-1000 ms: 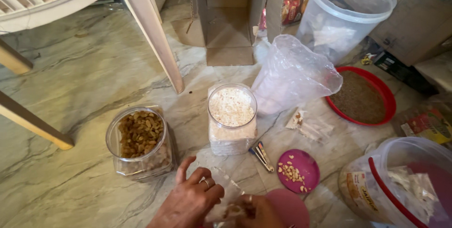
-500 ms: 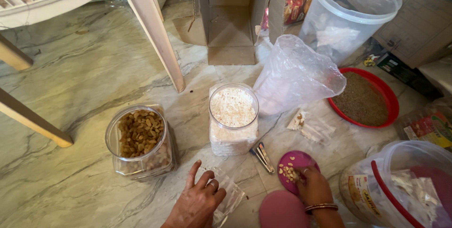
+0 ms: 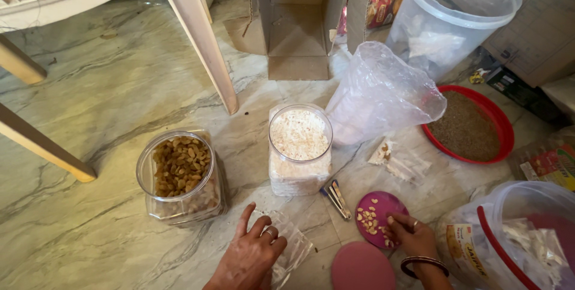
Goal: The person scoops white grains and brown dried fruit from two clear jars into small plastic bags. They handle the bags and contents by hand, placing filled bags on the floor. A second person briefly reaches into the frame to take a bag.
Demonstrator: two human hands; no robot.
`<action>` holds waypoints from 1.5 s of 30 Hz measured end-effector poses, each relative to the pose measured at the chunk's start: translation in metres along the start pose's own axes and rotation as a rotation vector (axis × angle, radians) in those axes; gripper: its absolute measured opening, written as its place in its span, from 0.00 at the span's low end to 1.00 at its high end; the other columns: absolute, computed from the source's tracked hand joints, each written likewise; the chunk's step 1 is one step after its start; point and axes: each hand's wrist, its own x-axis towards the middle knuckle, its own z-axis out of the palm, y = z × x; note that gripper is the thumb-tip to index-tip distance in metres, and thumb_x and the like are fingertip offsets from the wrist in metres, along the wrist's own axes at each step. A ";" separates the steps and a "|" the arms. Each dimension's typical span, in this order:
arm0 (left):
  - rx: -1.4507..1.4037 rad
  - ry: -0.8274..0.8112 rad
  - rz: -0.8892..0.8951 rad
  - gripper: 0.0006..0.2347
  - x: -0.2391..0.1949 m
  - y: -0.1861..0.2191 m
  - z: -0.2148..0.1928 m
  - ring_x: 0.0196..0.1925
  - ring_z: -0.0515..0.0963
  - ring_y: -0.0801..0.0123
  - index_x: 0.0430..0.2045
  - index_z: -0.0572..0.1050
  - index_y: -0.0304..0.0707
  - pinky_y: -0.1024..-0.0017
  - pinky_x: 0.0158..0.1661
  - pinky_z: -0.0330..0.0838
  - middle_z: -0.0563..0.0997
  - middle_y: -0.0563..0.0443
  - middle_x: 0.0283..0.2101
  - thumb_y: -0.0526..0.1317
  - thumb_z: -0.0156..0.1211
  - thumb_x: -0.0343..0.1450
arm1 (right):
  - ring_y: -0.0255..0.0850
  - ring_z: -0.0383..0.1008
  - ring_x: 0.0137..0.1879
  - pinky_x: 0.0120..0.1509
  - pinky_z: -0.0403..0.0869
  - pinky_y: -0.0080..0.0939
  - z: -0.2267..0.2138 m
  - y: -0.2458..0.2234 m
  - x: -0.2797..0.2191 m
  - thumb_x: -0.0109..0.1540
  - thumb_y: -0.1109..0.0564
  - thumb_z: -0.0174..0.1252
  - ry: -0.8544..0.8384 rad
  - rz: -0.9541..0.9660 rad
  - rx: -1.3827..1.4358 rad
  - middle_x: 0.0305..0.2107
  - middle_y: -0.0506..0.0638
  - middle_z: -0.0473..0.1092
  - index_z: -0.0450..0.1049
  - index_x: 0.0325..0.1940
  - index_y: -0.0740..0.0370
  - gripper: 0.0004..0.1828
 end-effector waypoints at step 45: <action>0.012 0.032 0.001 0.07 -0.008 0.002 -0.014 0.64 0.70 0.44 0.29 0.80 0.34 0.33 0.68 0.42 0.82 0.37 0.44 0.35 0.61 0.62 | 0.49 0.80 0.34 0.44 0.78 0.49 0.072 -0.060 -0.021 0.58 0.45 0.67 -0.103 -0.369 -1.057 0.27 0.58 0.79 0.85 0.38 0.61 0.16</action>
